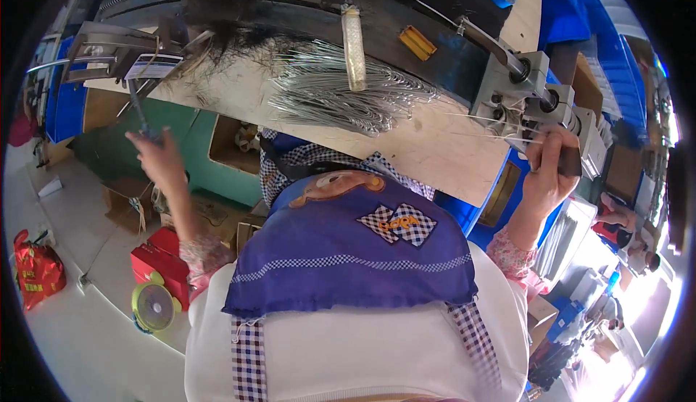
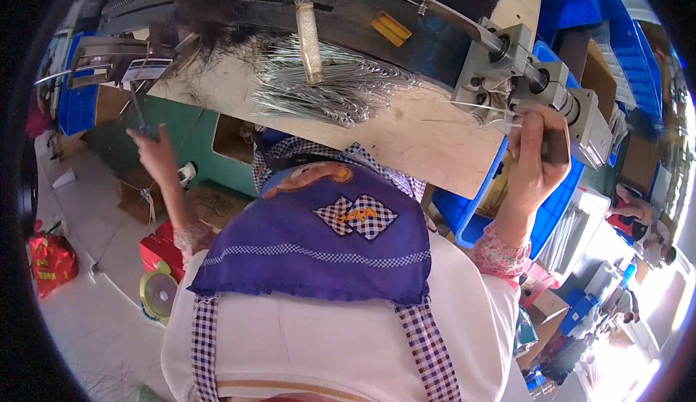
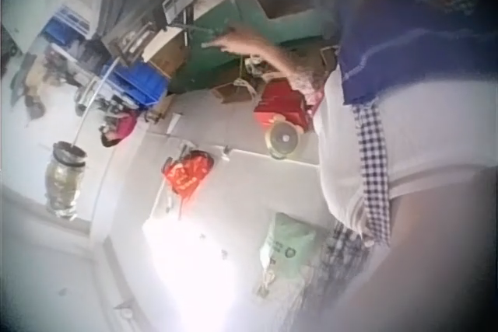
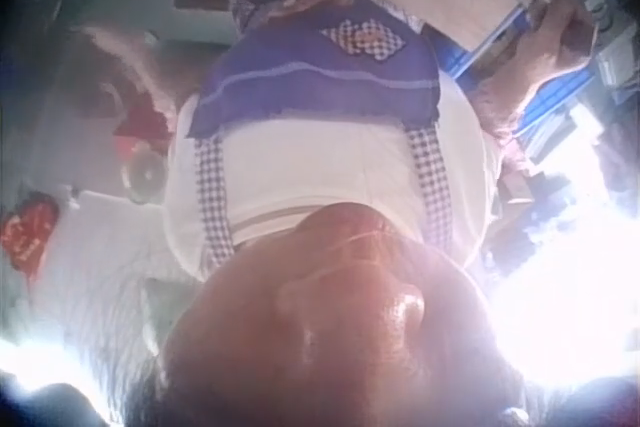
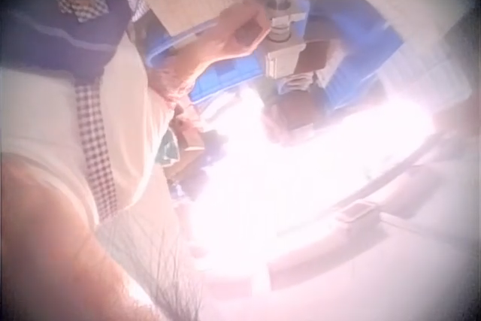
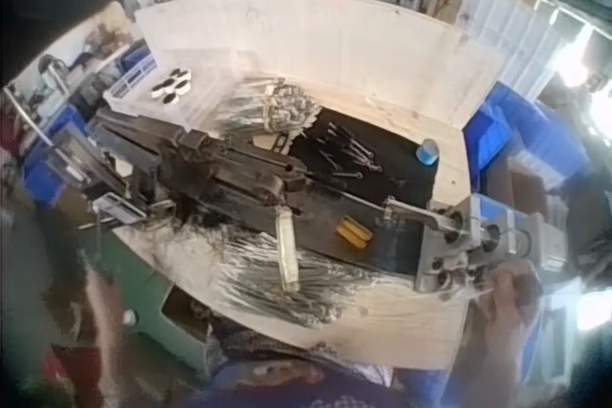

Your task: Assembling industrial wire brushes by inserting wire bristles into metal sleeves and using a machine to crimp or secure them.

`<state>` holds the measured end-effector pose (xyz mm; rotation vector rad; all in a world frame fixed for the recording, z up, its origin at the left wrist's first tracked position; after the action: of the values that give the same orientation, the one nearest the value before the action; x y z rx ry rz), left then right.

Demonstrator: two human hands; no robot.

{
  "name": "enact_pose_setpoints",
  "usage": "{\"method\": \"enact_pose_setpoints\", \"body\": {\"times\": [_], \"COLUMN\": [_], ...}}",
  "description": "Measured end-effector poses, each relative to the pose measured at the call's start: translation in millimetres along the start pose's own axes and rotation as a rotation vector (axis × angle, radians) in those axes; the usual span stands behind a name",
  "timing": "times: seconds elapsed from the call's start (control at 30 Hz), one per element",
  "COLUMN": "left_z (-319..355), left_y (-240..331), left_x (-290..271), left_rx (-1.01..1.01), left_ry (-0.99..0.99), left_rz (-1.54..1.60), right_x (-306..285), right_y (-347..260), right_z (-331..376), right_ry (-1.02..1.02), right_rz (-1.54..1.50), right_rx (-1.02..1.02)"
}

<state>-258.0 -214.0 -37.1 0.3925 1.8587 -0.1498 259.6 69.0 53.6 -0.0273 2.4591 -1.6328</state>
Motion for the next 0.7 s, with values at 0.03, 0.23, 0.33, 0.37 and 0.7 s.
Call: {"method": "enact_pose_setpoints", "body": {"times": [0.03,0.23,0.33,0.37,0.7], "left_z": [12.3,122.8,119.4,104.2,134.1], "left_y": [31.9,243.8,245.8,237.6,295.0], "left_x": [-2.2,-135.2,-105.7,-104.5,-115.8], "left_rx": [0.222,1.042,0.628,0.725,-0.042], "left_ry": [0.115,-0.845,-1.446,-1.165,-1.842], "left_rz": [-0.090,1.108,1.203,1.217,1.803], "right_x": [4.2,133.1,144.0,133.2,142.2], "right_y": [-3.4,-64.3,-75.1,-70.5,-16.9], "right_z": [-2.2,-31.9,-51.4,-58.2,-77.1], "right_ry": [0.014,-0.527,-0.538,-0.468,-0.569], "right_rz": [-0.011,-0.024,0.194,0.304,0.812], "right_rx": [0.038,-0.212,-0.123,-0.231,-0.822]}}
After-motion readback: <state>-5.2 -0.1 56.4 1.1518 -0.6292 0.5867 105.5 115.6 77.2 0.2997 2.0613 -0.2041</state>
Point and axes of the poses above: each hand's wrist, its own z-axis away from the middle knuckle, its own x-axis out of the palm, y = z × x, the point moved 6 cm from there along -z, towards the middle knuckle, and after that the axes turned 7 degrees about -x, right-handed, at the moved point
